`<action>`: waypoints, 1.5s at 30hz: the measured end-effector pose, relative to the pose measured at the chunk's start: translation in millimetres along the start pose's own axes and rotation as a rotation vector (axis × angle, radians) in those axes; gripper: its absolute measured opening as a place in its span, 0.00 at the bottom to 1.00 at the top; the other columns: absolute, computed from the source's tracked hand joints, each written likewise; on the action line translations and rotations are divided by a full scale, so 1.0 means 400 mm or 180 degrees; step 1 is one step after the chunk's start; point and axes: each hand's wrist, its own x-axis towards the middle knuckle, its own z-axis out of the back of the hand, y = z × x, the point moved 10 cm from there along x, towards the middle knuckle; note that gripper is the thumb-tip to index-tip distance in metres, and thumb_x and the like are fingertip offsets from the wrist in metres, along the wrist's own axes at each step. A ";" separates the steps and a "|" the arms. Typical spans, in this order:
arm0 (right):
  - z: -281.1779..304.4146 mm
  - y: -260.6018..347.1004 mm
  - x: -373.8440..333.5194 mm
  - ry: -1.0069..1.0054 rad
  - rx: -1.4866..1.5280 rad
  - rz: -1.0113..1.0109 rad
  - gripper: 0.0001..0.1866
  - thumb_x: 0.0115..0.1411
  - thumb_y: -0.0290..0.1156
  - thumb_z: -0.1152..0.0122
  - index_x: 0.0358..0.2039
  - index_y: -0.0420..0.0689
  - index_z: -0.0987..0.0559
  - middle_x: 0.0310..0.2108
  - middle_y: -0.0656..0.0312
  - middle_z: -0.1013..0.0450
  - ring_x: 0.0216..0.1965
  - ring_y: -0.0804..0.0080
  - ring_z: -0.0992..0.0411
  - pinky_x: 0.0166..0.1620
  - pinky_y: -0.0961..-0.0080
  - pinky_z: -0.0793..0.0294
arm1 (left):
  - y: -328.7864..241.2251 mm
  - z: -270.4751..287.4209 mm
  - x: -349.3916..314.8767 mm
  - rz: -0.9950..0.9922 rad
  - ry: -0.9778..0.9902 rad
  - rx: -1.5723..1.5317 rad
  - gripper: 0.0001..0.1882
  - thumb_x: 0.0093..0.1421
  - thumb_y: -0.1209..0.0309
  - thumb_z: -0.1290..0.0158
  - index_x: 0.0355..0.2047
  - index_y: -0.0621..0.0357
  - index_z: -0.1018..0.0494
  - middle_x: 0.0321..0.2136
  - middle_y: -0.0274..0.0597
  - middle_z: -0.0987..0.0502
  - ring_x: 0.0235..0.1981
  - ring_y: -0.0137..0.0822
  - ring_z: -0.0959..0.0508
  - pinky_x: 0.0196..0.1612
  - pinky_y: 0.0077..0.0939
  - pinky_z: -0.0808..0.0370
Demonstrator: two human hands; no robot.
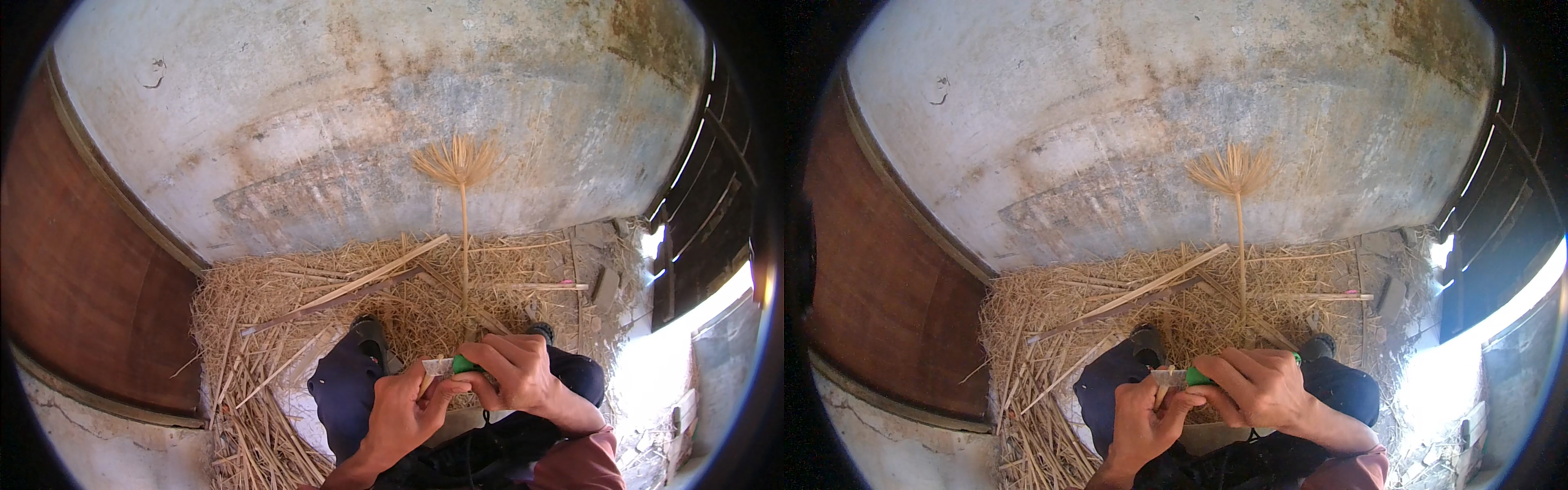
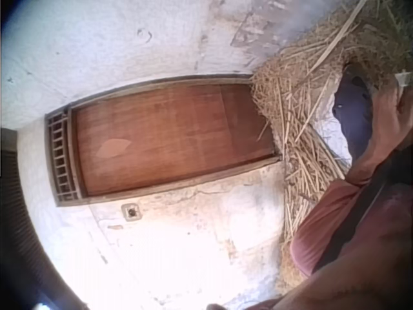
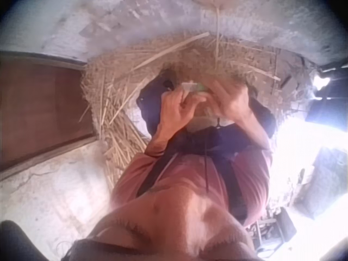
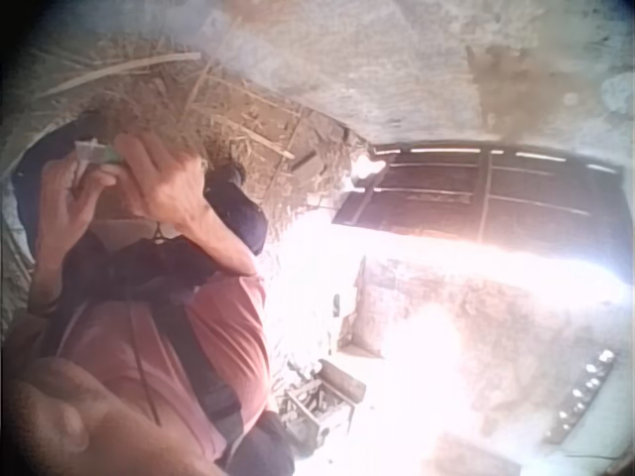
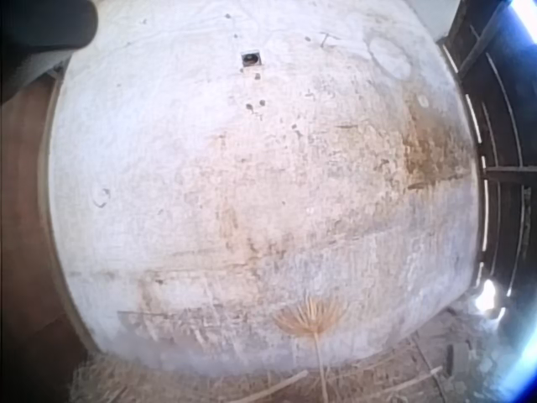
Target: The person whittles and shapes a piece of bamboo using a utility knife while sitting near a pile of straw.
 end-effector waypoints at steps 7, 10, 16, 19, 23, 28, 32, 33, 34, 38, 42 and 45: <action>-0.002 -0.022 -0.010 -0.0023 0.0018 -0.0181 0.19 0.57 0.36 0.24 0.45 0.42 0.18 0.27 0.63 0.23 0.19 0.65 0.23 0.21 0.68 0.26 | -0.015 -0.001 0.004 -0.0107 0.0011 0.0341 0.19 0.68 0.62 0.32 0.32 0.63 0.27 0.14 0.40 0.35 0.14 0.29 0.35 0.19 0.30 0.36; -0.005 -0.020 -0.010 0.0052 0.0193 -0.0130 0.19 0.57 0.36 0.24 0.45 0.42 0.17 0.27 0.62 0.22 0.20 0.64 0.22 0.22 0.68 0.26 | 0.002 0.003 0.001 -0.0009 0.0056 0.0253 0.19 0.68 0.61 0.33 0.36 0.64 0.27 0.15 0.37 0.38 0.16 0.27 0.37 0.20 0.29 0.37; -0.015 -0.019 -0.004 0.0214 0.0291 -0.0004 0.19 0.57 0.37 0.23 0.45 0.43 0.16 0.27 0.62 0.22 0.21 0.63 0.21 0.22 0.68 0.25 | -0.002 -0.003 -0.004 0.0273 0.0254 0.0007 0.20 0.67 0.61 0.31 0.42 0.64 0.27 0.17 0.32 0.35 0.18 0.22 0.37 0.21 0.25 0.38; -0.018 -0.022 -0.007 0.0222 0.0269 -0.0014 0.19 0.57 0.38 0.23 0.45 0.43 0.16 0.27 0.62 0.22 0.21 0.63 0.21 0.22 0.68 0.25 | -0.003 0.002 -0.007 0.0061 0.0071 -0.0131 0.19 0.66 0.62 0.31 0.44 0.63 0.24 0.16 0.31 0.35 0.18 0.19 0.38 0.21 0.23 0.41; -0.015 -0.018 0.000 0.0203 0.0263 0.0008 0.19 0.56 0.38 0.23 0.45 0.43 0.16 0.27 0.62 0.21 0.21 0.62 0.21 0.22 0.69 0.24 | -0.010 0.017 -0.009 -0.0262 -0.0253 -0.0007 0.19 0.64 0.65 0.29 0.32 0.63 0.28 0.15 0.35 0.36 0.16 0.23 0.39 0.19 0.25 0.40; -0.010 -0.014 0.001 0.0195 0.0181 0.0033 0.20 0.56 0.38 0.23 0.45 0.43 0.16 0.28 0.62 0.21 0.22 0.63 0.21 0.23 0.69 0.23 | -0.005 0.026 -0.012 -0.0353 -0.0467 0.0018 0.18 0.62 0.65 0.27 0.29 0.63 0.25 0.15 0.36 0.33 0.17 0.22 0.38 0.19 0.24 0.40; -0.002 -0.008 0.003 0.0136 0.0130 0.0030 0.19 0.56 0.38 0.23 0.45 0.43 0.16 0.27 0.62 0.22 0.22 0.63 0.20 0.23 0.69 0.23 | 0.000 0.026 -0.015 -0.0214 -0.0450 0.0053 0.15 0.63 0.64 0.28 0.33 0.64 0.18 0.18 0.37 0.23 0.19 0.18 0.32 0.21 0.24 0.37; -0.001 -0.007 0.003 0.0144 0.0121 0.0012 0.19 0.56 0.37 0.23 0.45 0.43 0.16 0.27 0.62 0.22 0.22 0.63 0.21 0.23 0.69 0.24 | -0.001 0.027 -0.015 -0.0189 -0.0457 0.0043 0.15 0.63 0.63 0.28 0.32 0.64 0.18 0.17 0.37 0.23 0.18 0.19 0.32 0.21 0.24 0.38; 0.000 -0.010 -0.001 0.0088 0.0110 -0.0001 0.19 0.56 0.37 0.23 0.45 0.43 0.16 0.27 0.62 0.22 0.22 0.64 0.21 0.23 0.69 0.24 | -0.003 0.026 -0.014 -0.0168 -0.0449 0.0066 0.16 0.63 0.63 0.28 0.31 0.64 0.20 0.17 0.36 0.24 0.18 0.19 0.33 0.21 0.24 0.38; -0.010 -0.035 -0.004 0.0033 0.0115 -0.0159 0.17 0.57 0.36 0.23 0.44 0.43 0.17 0.27 0.61 0.22 0.22 0.63 0.21 0.23 0.67 0.24 | 0.002 0.006 -0.018 -0.0102 -0.0312 0.0321 0.20 0.64 0.61 0.29 0.26 0.63 0.24 0.16 0.35 0.28 0.19 0.19 0.36 0.20 0.25 0.40; -0.017 -0.018 -0.009 0.0140 0.0172 -0.0209 0.17 0.59 0.35 0.23 0.44 0.42 0.18 0.28 0.59 0.20 0.22 0.60 0.21 0.23 0.66 0.24 | -0.037 0.018 -0.013 -0.0200 -0.0326 -0.0100 0.18 0.67 0.62 0.32 0.31 0.63 0.24 0.16 0.32 0.31 0.19 0.18 0.37 0.21 0.24 0.41; 0.003 -0.075 -0.016 -0.0204 0.0342 -0.0617 0.16 0.59 0.33 0.23 0.44 0.40 0.18 0.29 0.57 0.19 0.22 0.58 0.21 0.24 0.66 0.24 | -0.038 0.029 -0.018 -0.0196 -0.0201 -0.0331 0.14 0.71 0.64 0.36 0.36 0.63 0.25 0.17 0.29 0.31 0.19 0.17 0.37 0.21 0.22 0.41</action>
